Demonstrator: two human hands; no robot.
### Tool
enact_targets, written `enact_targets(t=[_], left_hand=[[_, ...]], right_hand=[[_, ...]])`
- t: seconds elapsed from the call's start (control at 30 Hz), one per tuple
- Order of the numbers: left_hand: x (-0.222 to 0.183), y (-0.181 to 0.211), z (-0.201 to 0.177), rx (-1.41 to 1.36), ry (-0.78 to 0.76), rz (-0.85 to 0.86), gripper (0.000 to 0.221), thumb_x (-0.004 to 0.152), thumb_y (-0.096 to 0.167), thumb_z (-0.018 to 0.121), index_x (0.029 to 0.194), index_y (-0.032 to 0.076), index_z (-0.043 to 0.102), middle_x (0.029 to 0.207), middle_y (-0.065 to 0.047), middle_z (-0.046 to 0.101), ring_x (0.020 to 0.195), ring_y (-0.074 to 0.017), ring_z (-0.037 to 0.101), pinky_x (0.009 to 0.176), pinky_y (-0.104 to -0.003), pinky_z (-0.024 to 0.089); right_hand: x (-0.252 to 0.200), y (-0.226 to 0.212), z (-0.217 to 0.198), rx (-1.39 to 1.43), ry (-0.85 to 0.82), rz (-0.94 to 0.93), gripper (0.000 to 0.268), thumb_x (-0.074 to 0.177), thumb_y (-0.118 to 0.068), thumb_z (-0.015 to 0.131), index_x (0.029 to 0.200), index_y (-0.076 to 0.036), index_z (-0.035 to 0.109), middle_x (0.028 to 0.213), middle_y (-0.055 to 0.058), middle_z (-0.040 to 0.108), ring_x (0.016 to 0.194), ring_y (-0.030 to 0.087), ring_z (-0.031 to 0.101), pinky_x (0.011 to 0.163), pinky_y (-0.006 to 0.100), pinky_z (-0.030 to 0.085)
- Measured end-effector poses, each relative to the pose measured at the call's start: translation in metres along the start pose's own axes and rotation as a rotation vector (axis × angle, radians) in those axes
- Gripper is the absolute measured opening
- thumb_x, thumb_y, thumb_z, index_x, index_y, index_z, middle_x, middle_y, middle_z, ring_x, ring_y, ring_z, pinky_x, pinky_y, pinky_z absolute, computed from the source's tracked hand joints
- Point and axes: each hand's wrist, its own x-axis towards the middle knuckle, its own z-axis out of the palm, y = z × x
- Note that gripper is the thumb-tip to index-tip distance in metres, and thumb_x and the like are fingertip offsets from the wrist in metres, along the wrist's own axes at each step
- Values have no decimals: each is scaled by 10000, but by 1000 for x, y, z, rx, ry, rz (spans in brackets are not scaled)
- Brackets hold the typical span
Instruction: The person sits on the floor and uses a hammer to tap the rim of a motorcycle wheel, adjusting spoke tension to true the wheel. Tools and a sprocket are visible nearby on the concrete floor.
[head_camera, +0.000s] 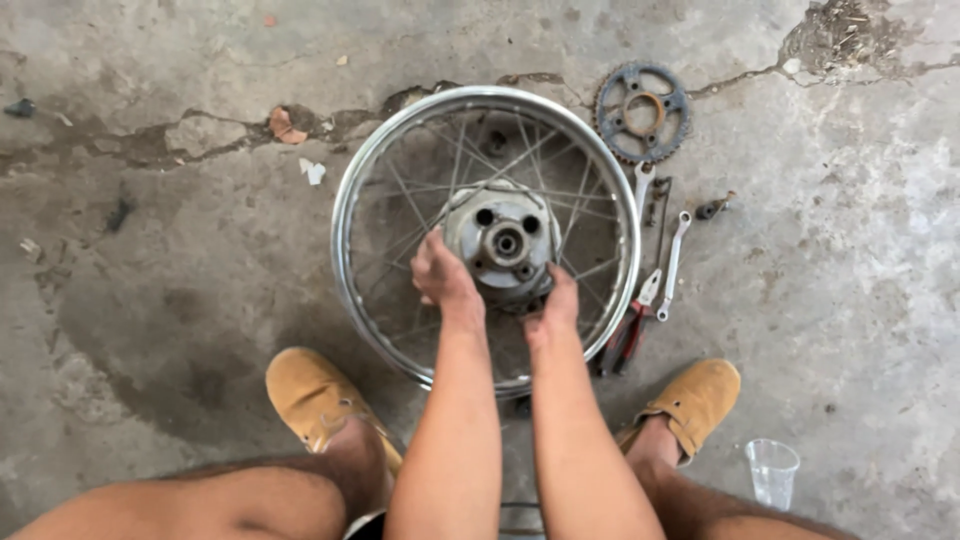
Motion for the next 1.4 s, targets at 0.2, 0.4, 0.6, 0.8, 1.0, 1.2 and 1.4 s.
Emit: enact_targets(t=[0.2, 0.4, 0.6, 0.8, 1.0, 1.2, 1.4], left_hand=[[37, 20, -11, 362, -147, 192, 646, 836, 752, 521, 1313, 357, 704, 1293, -49, 730, 1331, -314, 589, 1160, -455, 360], [13, 33, -21, -2, -133, 269, 652, 811, 611, 652, 1278, 163, 734, 1339, -138, 704, 1311, -347, 608, 1130, -425, 445], [-42, 7, -11, 234, 376, 676, 526, 719, 491, 679, 1176, 231, 700, 1277, -49, 653, 1232, -365, 568, 963, -624, 479], [-99, 10, 24, 133, 80, 1059, 304, 773, 385, 653, 1039, 245, 698, 1027, -23, 632, 1040, -340, 618, 857, -552, 507], [-116, -68, 72, 364, 77, 1177, 426, 794, 361, 694, 1119, 86, 702, 1086, -169, 691, 1086, -398, 627, 858, -603, 501], [-128, -171, 36, 794, -309, 1044, 364, 932, 358, 629, 1173, 96, 703, 1128, -184, 709, 1107, -384, 659, 930, -538, 538], [-135, -151, 13, 858, -305, 1098, 409, 950, 319, 601, 1206, 4, 657, 1102, -220, 683, 1077, -411, 651, 936, -534, 523]], right_hand=[[-76, 36, 27, -21, 21, 7, 574, 942, -439, 666, 1444, -204, 516, 1589, 155, 473, 1465, 450, 424, 1175, 793, 72], [-69, 58, 24, -62, 81, -170, 785, 901, -349, 724, 1572, -274, 323, 1560, 240, 406, 1429, 494, 424, 1126, 784, 228], [-8, 70, -4, -158, -9, -249, 870, 861, -309, 765, 1606, -181, 335, 1548, 314, 385, 1390, 537, 430, 1087, 741, 354], [26, 63, -57, -602, 42, -423, 509, 909, -313, 598, 1392, -152, 610, 1362, 272, 593, 1342, 425, 532, 1164, 513, 410], [5, -12, -81, -780, 241, -539, 358, 873, -393, 645, 1092, -173, 824, 1095, 146, 774, 1184, 335, 677, 1068, 485, 489], [54, -58, -118, -238, 275, -390, 188, 826, -265, 754, 884, -86, 747, 689, 116, 684, 536, 286, 647, 452, 450, 525], [55, -29, -107, -482, 390, -524, 130, 829, -277, 760, 870, -162, 803, 678, 66, 719, 610, 205, 681, 554, 352, 526]])
